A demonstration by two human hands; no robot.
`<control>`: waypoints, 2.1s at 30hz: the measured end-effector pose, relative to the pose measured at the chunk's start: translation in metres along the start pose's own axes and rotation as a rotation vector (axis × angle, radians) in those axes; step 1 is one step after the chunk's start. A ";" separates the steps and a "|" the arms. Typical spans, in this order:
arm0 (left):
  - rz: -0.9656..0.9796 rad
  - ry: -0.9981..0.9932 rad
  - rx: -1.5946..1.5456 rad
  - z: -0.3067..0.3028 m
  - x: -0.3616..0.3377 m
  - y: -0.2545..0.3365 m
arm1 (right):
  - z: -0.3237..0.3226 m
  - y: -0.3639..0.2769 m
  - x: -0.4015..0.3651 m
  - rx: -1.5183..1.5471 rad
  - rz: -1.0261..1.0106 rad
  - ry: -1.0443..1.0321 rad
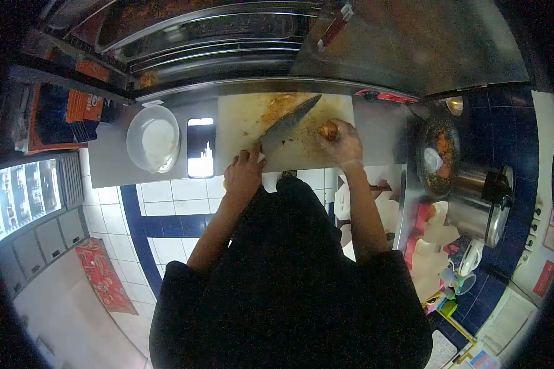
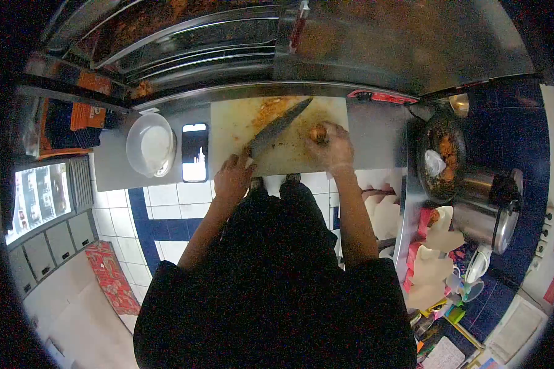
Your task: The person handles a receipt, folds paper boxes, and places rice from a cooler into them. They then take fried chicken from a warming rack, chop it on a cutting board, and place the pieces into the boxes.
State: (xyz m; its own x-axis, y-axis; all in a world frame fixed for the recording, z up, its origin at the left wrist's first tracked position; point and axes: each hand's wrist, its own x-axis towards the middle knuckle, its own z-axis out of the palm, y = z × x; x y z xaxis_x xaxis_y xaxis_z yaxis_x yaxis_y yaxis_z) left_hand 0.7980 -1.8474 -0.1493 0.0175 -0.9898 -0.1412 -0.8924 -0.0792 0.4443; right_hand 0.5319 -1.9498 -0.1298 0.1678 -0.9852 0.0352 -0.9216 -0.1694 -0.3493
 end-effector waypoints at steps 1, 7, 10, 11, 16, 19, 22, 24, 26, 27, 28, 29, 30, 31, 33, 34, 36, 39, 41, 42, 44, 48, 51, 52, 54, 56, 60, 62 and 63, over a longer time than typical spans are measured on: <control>0.006 0.020 0.005 0.000 0.001 0.001 | -0.002 0.000 -0.006 0.238 -0.079 0.175; 0.020 0.031 0.020 0.000 0.000 0.003 | -0.004 -0.027 -0.037 0.921 -0.002 0.302; 0.051 0.051 0.044 0.005 0.000 -0.001 | -0.009 -0.036 -0.031 1.173 0.053 0.291; 0.065 0.050 0.053 0.004 0.001 0.000 | -0.013 -0.042 -0.032 1.178 0.057 0.307; 0.034 0.053 0.079 0.000 0.000 0.006 | -0.013 -0.056 -0.030 1.975 0.622 -0.018; 0.011 -0.019 0.091 -0.002 0.001 0.006 | -0.005 -0.053 -0.027 2.118 0.618 -0.046; 0.036 0.022 0.102 0.001 0.000 0.003 | -0.019 -0.052 -0.026 2.305 0.658 -0.115; 0.019 -0.012 0.109 0.001 0.002 0.004 | -0.031 -0.058 -0.029 2.222 0.611 -0.126; 0.043 0.035 0.102 -0.004 0.001 0.007 | -0.039 -0.062 -0.032 2.136 0.567 -0.132; 0.057 0.029 0.122 -0.007 0.001 0.008 | -0.041 -0.065 -0.032 1.957 0.544 -0.086; 0.071 0.025 0.144 -0.009 0.002 0.008 | -0.042 -0.067 -0.031 1.778 0.520 -0.041; 0.078 0.027 0.152 -0.011 0.003 0.008 | -0.040 -0.066 -0.032 1.787 0.516 -0.033; 0.084 0.040 0.143 -0.012 0.005 0.008 | -0.036 -0.064 -0.033 1.596 0.340 0.083; 0.089 0.050 0.135 -0.013 0.006 0.008 | -0.036 -0.066 -0.033 1.395 0.175 0.193; 0.101 0.052 0.142 -0.014 0.010 0.008 | -0.038 -0.074 -0.034 1.379 0.154 0.254; 0.108 0.055 0.141 -0.014 0.012 0.008 | -0.041 -0.077 -0.034 1.355 0.131 0.307; 0.112 0.056 0.141 -0.013 0.016 0.010 | -0.047 -0.080 -0.034 1.222 0.113 0.343; 0.132 0.072 0.143 -0.008 0.018 0.007 | -0.046 -0.083 -0.037 1.067 0.130 0.377; 0.143 0.061 0.119 -0.009 0.020 0.006 | -0.044 -0.086 -0.039 1.048 0.168 0.384; 0.155 0.058 0.122 -0.010 0.020 0.005 | -0.043 -0.090 -0.038 1.232 0.204 0.383; 0.144 0.061 0.109 -0.007 0.019 0.002 | -0.037 -0.090 -0.039 1.416 0.243 0.390; 0.157 0.066 0.205 -0.005 0.018 0.000 | -0.035 -0.076 -0.043 0.953 0.293 0.281; 0.244 0.243 0.284 -0.011 0.016 0.004 | -0.038 -0.065 -0.035 0.399 0.369 0.073; 0.242 0.263 0.268 -0.015 0.015 0.007 | -0.036 -0.062 -0.032 0.173 0.424 -0.052; 0.210 0.284 0.241 -0.019 0.012 0.013 | -0.025 -0.052 -0.029 0.139 0.449 -0.107; 0.158 0.202 0.016 -0.024 0.009 0.019 | -0.023 -0.042 -0.025 0.095 0.466 -0.172; 0.076 0.036 -0.294 -0.016 0.002 0.037 | -0.030 -0.019 -0.019 0.154 0.497 -0.331; 0.103 0.086 -0.399 -0.006 0.000 0.052 | -0.034 -0.007 -0.013 0.243 0.305 -0.416; 0.110 0.047 -0.460 -0.003 0.000 0.059 | -0.035 -0.004 -0.015 0.447 0.537 -0.398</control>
State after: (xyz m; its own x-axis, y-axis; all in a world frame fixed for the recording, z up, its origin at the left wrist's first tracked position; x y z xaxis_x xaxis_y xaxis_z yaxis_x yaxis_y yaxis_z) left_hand 0.7467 -1.8524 -0.1210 -0.0360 -0.9987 -0.0364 -0.5976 -0.0076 0.8018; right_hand 0.5205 -1.9353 -0.0959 -0.0691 -0.8317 -0.5509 -0.6982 0.4348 -0.5687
